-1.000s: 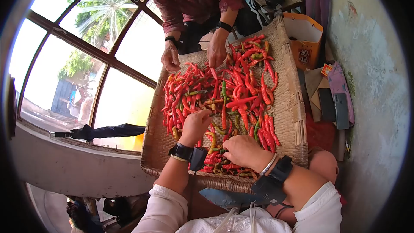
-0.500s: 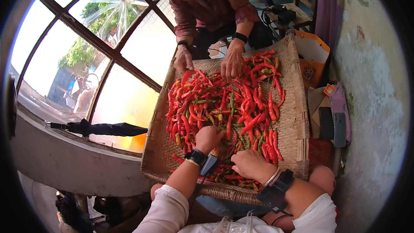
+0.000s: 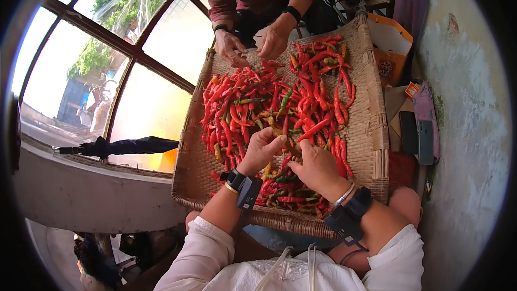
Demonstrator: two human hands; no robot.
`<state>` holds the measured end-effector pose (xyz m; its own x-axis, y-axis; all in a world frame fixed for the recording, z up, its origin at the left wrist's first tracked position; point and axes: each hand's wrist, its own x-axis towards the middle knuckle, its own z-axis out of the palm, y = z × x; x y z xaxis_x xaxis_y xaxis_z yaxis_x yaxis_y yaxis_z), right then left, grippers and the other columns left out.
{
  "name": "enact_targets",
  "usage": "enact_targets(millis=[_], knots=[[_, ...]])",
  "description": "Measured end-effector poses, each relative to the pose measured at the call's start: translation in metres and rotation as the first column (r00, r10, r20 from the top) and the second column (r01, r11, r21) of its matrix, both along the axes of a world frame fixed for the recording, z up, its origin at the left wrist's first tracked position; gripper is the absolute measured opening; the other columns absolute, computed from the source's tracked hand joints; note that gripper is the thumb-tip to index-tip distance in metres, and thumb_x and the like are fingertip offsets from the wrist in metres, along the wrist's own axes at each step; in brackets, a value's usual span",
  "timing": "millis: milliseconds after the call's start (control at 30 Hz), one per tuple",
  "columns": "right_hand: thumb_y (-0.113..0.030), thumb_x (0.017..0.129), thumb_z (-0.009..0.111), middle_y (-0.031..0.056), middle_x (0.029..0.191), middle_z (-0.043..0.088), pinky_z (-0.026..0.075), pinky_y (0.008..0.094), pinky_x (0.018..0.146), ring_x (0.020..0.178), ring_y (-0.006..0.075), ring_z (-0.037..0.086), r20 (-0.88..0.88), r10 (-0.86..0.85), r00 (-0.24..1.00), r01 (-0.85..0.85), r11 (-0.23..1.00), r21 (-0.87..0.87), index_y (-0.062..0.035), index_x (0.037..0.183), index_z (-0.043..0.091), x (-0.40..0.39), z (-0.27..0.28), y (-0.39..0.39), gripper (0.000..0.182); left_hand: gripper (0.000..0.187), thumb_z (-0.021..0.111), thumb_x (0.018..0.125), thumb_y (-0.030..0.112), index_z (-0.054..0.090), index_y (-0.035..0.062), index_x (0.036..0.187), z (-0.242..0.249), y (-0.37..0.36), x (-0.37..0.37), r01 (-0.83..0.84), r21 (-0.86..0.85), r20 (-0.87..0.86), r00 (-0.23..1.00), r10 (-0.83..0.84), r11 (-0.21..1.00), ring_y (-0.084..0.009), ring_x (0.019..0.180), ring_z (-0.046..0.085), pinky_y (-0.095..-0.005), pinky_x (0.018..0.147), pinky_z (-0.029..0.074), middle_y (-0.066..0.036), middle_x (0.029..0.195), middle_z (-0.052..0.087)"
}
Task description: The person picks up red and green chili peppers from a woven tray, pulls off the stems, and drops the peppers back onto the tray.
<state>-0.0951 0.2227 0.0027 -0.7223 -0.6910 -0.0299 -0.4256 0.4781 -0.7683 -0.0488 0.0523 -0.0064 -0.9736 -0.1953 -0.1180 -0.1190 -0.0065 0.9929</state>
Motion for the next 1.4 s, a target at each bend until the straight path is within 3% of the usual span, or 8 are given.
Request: enact_targets(millis=[133,233,333,533,800,967,1067,1400], knots=[[-0.018,0.076,0.066,0.0070,0.067,0.058,0.046,0.0329,0.054,0.060,0.0210,0.059,0.026,-0.087,0.996,0.087,0.996,-0.001,-0.0021,0.098,0.051,-0.005,0.003,-0.003,0.032,0.017,0.060,0.086,0.021,0.058,0.0054,0.078,0.002,-0.004,0.000,0.014,0.036,0.081,0.997,-0.017,0.999,-0.0026,0.054,0.050,-0.0176,0.051,0.042,0.001,0.066,0.059],[-0.019,0.083,0.058,0.0027,0.065,0.057,0.041,0.0218,0.045,0.049,0.0094,0.053,0.758,0.059,0.650,0.048,0.992,-0.119,-0.0014,0.085,0.057,-0.008,-0.002,-0.003,0.018,0.017,0.059,0.087,0.019,0.056,0.0035,0.080,-0.001,-0.002,0.000,0.073,0.094,0.056,0.995,-0.078,0.993,-0.0036,0.057,0.051,-0.0186,0.051,0.044,0.001,0.066,0.057],[-0.019,0.087,0.054,0.0008,0.064,0.055,0.040,0.0188,0.043,0.048,0.0075,0.051,0.854,0.041,0.519,0.116,0.986,-0.118,-0.0007,0.086,0.057,-0.010,0.003,-0.002,0.019,0.019,0.056,0.088,0.021,0.058,0.0018,0.088,-0.007,-0.003,-0.002,0.019,0.098,-0.001,1.000,-0.019,0.995,-0.0038,0.058,0.052,-0.0186,0.053,0.044,0.000,0.069,0.058],[-0.026,0.089,0.052,0.0066,0.082,0.057,0.039,0.0186,0.043,0.060,0.0071,0.055,0.918,0.146,0.368,0.612,0.705,-0.357,0.0022,0.133,0.026,-0.020,0.006,0.004,0.058,0.015,0.064,0.078,0.010,0.061,0.0029,0.091,-0.013,-0.027,-0.007,-0.233,-0.708,-0.195,0.972,0.132,0.666,-0.0220,0.069,0.061,-0.0296,0.063,0.048,-0.010,0.082,0.061],[-0.017,0.088,0.049,0.0029,0.076,0.057,0.040,0.0177,0.046,0.056,0.0048,0.053,0.871,0.124,0.476,0.310,0.903,-0.298,0.0025,0.129,0.033,-0.013,0.007,0.000,0.048,0.043,0.064,0.077,0.023,0.048,0.0081,0.114,-0.015,-0.021,-0.025,-0.232,-0.929,-0.227,0.973,0.053,0.287,-0.0263,0.076,0.062,-0.0365,0.063,0.050,-0.011,0.117,0.049],[-0.020,0.087,0.052,0.0022,0.076,0.057,0.040,0.0180,0.046,0.058,0.0052,0.052,0.867,0.112,0.485,0.289,0.915,-0.280,0.0008,0.123,0.041,-0.010,0.010,0.000,0.043,0.034,0.060,0.079,0.030,0.053,0.0074,0.104,-0.006,-0.009,-0.050,0.010,-0.984,0.045,0.981,0.190,0.178,-0.0297,0.080,0.061,-0.0402,0.062,0.050,-0.010,0.108,0.052],[-0.019,0.087,0.052,0.0026,0.076,0.057,0.040,0.0182,0.046,0.059,0.0058,0.052,0.873,0.111,0.476,0.289,0.917,-0.274,0.0007,0.120,0.045,-0.012,0.010,0.000,0.039,0.029,0.057,0.081,0.031,0.056,0.0061,0.097,-0.015,-0.013,-0.055,0.184,-0.959,0.227,0.953,0.201,0.214,-0.0295,0.080,0.062,-0.0405,0.065,0.050,-0.011,0.107,0.053],[-0.016,0.088,0.049,0.0022,0.076,0.059,0.041,0.0172,0.046,0.058,0.0053,0.055,0.860,0.137,0.491,0.245,0.926,-0.288,0.0000,0.109,0.051,-0.008,0.010,-0.001,0.026,0.028,0.052,0.088,0.023,0.060,-0.0018,0.079,-0.027,0.001,-0.034,-0.099,-0.682,-0.190,0.981,-0.045,0.725,-0.0259,0.060,0.057,-0.0345,0.055,0.045,-0.012,0.070,0.058]])
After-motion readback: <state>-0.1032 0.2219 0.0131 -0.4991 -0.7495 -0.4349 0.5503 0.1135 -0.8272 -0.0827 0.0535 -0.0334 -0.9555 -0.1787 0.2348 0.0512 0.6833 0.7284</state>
